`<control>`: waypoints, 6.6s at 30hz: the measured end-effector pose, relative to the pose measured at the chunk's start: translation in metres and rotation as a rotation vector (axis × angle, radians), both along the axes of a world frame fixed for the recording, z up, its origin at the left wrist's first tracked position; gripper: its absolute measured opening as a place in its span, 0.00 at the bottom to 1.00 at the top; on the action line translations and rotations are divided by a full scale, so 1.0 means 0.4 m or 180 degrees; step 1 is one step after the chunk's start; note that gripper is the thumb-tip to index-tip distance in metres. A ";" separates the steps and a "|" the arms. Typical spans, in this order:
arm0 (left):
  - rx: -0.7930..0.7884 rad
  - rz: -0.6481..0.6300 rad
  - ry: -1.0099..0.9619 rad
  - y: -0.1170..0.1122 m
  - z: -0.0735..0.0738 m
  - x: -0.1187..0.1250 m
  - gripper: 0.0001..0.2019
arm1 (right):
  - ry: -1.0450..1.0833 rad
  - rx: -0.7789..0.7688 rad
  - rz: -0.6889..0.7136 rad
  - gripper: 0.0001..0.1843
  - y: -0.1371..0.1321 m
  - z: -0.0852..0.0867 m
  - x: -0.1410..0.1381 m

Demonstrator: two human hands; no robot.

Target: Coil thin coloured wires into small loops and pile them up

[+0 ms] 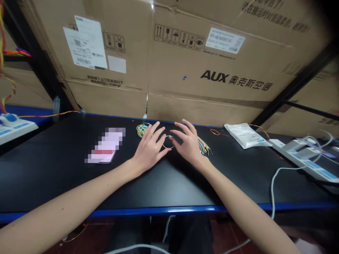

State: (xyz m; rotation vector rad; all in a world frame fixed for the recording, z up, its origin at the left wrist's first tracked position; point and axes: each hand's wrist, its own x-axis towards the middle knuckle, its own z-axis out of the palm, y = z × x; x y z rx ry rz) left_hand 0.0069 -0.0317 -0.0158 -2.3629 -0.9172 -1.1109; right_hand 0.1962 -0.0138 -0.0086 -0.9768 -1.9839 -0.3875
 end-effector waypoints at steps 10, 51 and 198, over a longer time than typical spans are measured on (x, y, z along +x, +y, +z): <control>-0.0042 0.0021 0.0025 0.002 -0.002 0.001 0.16 | -0.0578 0.0133 -0.0350 0.12 -0.017 -0.004 -0.014; -0.0207 0.0105 0.0180 -0.007 -0.001 0.007 0.15 | -0.0236 -0.0561 0.0267 0.13 -0.001 -0.010 -0.009; -0.5849 -0.1683 -0.4596 0.020 0.034 0.018 0.23 | 0.1009 -0.1908 0.0769 0.17 0.054 -0.064 0.026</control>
